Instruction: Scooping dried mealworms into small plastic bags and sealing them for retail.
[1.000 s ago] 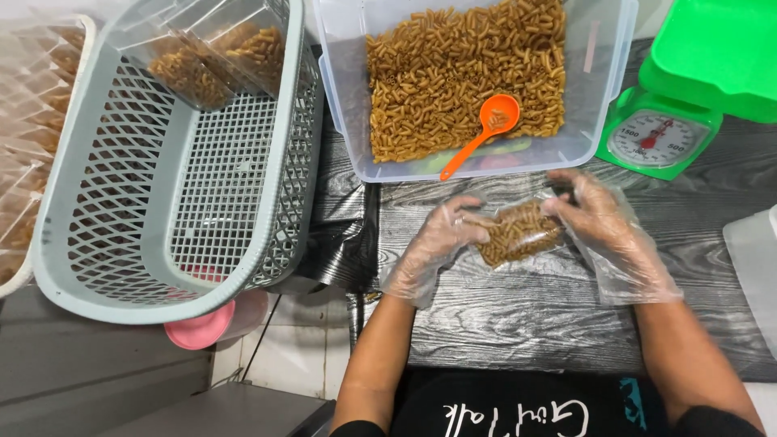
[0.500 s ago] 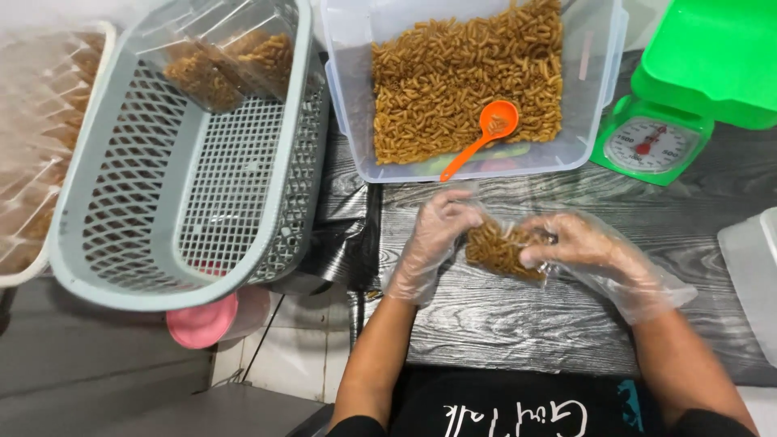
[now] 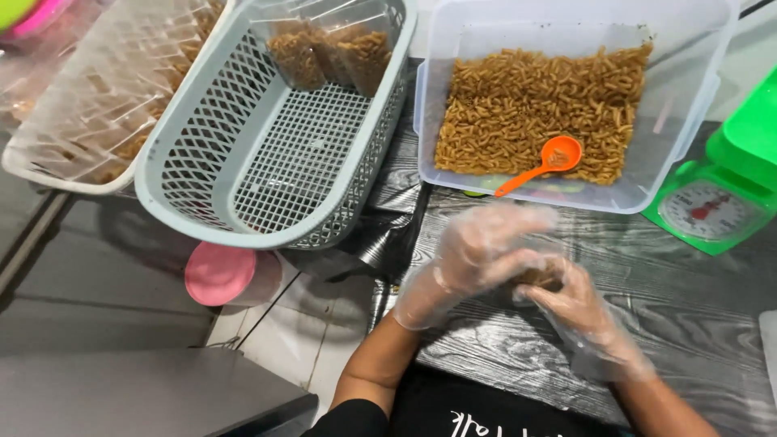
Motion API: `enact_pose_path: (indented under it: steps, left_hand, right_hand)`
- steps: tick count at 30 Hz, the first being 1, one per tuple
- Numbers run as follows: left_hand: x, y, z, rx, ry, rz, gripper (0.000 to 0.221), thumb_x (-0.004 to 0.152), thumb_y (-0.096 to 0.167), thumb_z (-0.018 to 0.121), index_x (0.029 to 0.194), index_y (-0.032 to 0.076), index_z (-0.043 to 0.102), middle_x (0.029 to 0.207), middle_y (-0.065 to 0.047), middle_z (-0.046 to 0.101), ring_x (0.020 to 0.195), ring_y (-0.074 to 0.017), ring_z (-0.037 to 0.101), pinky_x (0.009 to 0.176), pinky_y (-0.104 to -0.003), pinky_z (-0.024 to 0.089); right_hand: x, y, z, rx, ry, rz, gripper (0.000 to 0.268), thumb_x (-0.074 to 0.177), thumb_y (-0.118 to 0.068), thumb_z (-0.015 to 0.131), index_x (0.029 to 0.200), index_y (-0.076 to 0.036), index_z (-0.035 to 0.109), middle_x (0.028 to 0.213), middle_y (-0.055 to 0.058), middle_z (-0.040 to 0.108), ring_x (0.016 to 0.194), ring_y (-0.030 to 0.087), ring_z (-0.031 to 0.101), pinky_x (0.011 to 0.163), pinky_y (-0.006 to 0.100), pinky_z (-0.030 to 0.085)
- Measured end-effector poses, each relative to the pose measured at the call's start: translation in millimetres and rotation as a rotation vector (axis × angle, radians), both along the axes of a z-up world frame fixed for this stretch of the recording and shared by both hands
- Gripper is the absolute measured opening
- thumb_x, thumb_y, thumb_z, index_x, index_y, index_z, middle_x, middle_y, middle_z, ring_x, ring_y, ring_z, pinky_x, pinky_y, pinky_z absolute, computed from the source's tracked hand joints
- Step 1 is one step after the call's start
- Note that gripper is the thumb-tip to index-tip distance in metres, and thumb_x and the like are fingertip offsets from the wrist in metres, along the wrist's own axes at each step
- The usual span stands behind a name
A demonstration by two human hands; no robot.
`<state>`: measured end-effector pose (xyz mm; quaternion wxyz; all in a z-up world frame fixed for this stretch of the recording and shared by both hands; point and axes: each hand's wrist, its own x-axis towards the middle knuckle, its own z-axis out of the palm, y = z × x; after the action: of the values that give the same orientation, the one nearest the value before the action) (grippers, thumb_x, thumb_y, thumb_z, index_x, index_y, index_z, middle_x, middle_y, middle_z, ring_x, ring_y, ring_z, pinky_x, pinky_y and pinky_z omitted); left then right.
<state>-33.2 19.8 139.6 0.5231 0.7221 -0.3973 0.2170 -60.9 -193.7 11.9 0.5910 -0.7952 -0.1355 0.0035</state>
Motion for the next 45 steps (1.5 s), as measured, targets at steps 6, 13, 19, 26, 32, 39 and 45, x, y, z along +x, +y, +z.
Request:
enact_pose_path:
  steps: [6,13,19,26,32,39,45]
  left_hand:
    - [-18,21,-23,0.031,0.28,0.035,0.087,0.074,0.051,0.086,0.141,0.003,0.056,0.13,-0.022,0.067,0.118,-0.0369,0.068,0.102,-0.049,0.056]
    - [-38,8,-69,0.144,0.65,-0.068,0.074,0.083,0.052,0.071,0.146,0.02,0.047,0.126,-0.011,0.072,0.103,-0.0286,0.077,0.087,-0.036,0.068]
    - [-56,15,-45,-0.135,0.831,-0.351,0.059,0.087,0.026,0.077,0.141,0.009,0.059,0.132,-0.009,0.069,0.119,-0.0204,0.069,0.109,-0.034,0.058]
    - [-21,55,18,0.207,0.415,-0.149,0.081,0.082,0.057,0.069,0.149,0.016,0.05,0.131,-0.009,0.073,0.113,-0.0177,0.075,0.099,-0.027,0.062]
    - [27,145,138,0.127,-0.07,-0.238,0.052,0.107,0.01,0.067,0.153,0.015,0.043,0.146,-0.006,0.066,0.127,-0.0181,0.079,0.103,-0.022,0.076]
    - [53,220,190,0.358,0.22,0.451,0.053,0.089,0.062,0.063,0.104,0.011,0.068,0.091,-0.003,0.075,0.077,-0.0129,0.069,0.075,-0.026,0.063]
    - [130,247,163,1.025,0.595,1.004,0.062,0.097,0.066,0.066,0.094,0.004,0.07,0.092,-0.008,0.069,0.083,-0.0254,0.067,0.073,-0.041,0.055]
  right_hand:
    - [-13,7,62,0.409,0.251,-0.081,0.053,0.061,0.001,0.091,0.111,0.001,0.074,0.096,0.015,0.078,0.085,0.022,0.073,0.078,0.037,0.059]
    - [-6,-21,50,0.228,0.191,-0.05,0.038,0.075,-0.006,0.082,0.112,-0.005,0.072,0.115,0.009,0.074,0.1,0.018,0.069,0.084,0.029,0.056]
    - [5,-29,103,-0.428,-0.359,0.155,0.014,0.081,-0.024,0.079,0.089,-0.012,0.08,0.092,0.002,0.081,0.083,0.017,0.075,0.081,0.031,0.056]
    - [21,11,237,-0.525,-0.482,0.301,0.023,0.077,-0.02,0.08,0.099,-0.012,0.08,0.095,0.004,0.083,0.073,0.013,0.079,0.071,0.026,0.063]
    - [84,96,312,-0.298,-0.77,0.447,0.02,0.099,-0.009,0.066,0.104,0.01,0.069,0.092,0.019,0.072,0.085,0.024,0.072,0.075,0.029,0.06]
    - [143,213,337,0.012,-0.663,0.52,0.017,0.118,-0.007,0.06,0.133,-0.007,0.05,0.129,0.007,0.055,0.119,0.02,0.057,0.107,0.033,0.048]
    - [237,284,281,-0.304,-0.56,0.334,0.02,0.106,0.002,0.059,0.092,-0.008,0.069,0.088,0.007,0.071,0.076,0.016,0.066,0.058,0.025,0.054]
